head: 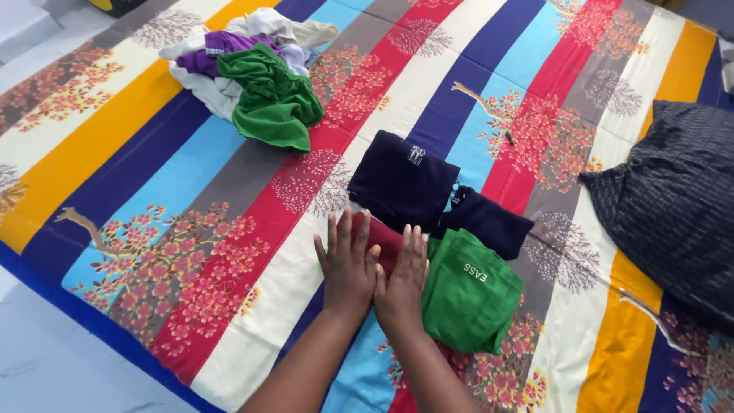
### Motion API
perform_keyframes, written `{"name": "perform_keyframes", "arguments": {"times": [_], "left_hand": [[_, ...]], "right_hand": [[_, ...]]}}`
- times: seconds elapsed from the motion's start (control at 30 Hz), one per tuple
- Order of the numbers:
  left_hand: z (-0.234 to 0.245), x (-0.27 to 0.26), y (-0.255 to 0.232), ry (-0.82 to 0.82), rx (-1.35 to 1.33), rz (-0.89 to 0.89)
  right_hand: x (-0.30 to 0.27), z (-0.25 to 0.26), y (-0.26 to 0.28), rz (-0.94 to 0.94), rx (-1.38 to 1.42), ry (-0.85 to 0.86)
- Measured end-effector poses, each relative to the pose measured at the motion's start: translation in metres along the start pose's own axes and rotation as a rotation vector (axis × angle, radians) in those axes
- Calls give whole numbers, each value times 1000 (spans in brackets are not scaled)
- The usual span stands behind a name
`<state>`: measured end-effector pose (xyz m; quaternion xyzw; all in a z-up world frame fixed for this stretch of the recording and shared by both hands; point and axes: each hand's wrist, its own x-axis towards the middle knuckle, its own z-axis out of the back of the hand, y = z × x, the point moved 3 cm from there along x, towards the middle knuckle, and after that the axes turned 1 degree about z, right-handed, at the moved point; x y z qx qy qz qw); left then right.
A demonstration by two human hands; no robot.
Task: Folding various items of clothing on a bed.
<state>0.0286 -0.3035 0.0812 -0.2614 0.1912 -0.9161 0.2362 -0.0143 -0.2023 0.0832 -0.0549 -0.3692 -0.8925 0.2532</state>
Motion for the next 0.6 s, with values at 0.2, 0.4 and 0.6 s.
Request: {"name": "perform_keyframes", "arguments": {"times": [0.2,0.4,0.6], "left_hand": [[66,-32,-59,-18,-120,-30],[149,-64,-112,18,-300,-116],[215,-79,-138,24,-269,-200]], "right_hand": [[-36,70,24,95,105,-54],[-64,148,63,181,42,-87],[-72,205,110,285,35,-29]]}}
